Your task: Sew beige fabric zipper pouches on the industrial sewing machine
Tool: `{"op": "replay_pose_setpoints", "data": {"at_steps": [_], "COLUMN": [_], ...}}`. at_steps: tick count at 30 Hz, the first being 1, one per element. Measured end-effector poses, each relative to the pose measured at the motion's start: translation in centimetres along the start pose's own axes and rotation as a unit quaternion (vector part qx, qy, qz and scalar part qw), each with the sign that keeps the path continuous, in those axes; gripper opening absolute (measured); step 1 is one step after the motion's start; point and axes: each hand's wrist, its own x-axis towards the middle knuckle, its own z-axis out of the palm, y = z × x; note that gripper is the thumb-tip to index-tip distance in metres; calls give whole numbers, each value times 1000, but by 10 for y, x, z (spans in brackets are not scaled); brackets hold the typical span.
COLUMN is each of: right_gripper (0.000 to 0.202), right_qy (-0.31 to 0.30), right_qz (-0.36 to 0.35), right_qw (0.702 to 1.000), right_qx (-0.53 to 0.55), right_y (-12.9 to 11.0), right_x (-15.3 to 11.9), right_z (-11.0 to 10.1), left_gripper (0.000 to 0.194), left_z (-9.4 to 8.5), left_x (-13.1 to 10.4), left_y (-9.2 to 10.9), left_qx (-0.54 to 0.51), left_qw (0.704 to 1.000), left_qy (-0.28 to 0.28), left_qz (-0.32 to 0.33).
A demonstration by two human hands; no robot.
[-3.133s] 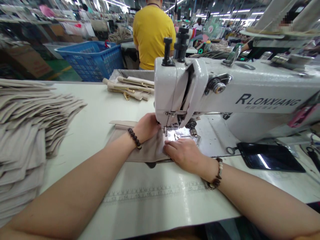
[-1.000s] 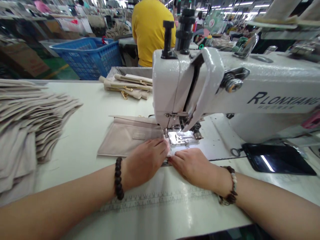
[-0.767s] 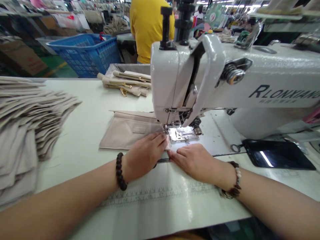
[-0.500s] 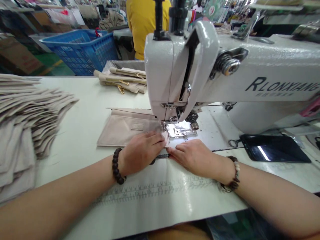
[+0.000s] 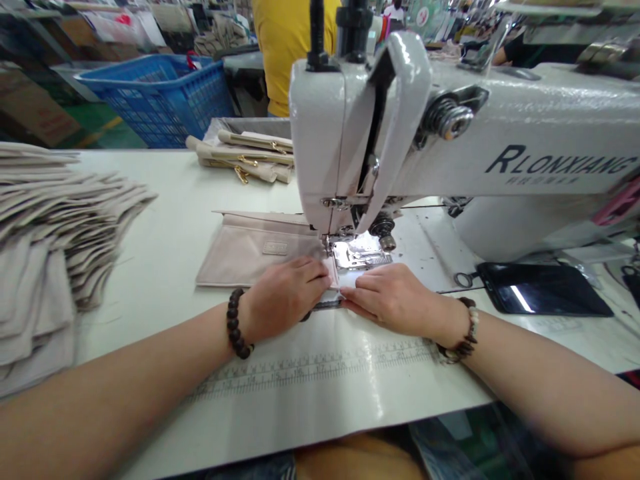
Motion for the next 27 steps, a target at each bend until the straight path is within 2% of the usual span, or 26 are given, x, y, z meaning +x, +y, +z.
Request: {"op": "replay_pose_setpoints", "data": {"at_steps": [7,9,15,20,27], "right_gripper": [30,30,26,25,29], "right_qy": [-15,-35,-141,-164,-175], "right_qz": [17,30,91,117,144], "right_qw": [1000,998,981,972,969], "right_qx": [18,30,94,123,100], "right_y": [-1,-3,-9,-12,-12], "right_x": [-1,0,7,9,14], "right_z": [0,-1,-4,-6,-4], "left_gripper": [27,26,21,19,22], "left_z": [-2,-1,0,-2,-1], "left_x": [4,3,1,5,8], "left_y": [-2,-2,3,6,0], "left_qx": [-19,-28,-11,-26,-10], "left_qw": [998,997,1000,995,995], "left_qy": [60,65,-25,-92,-95], "left_qz": [-14,-21,-3,-33,-30]}}
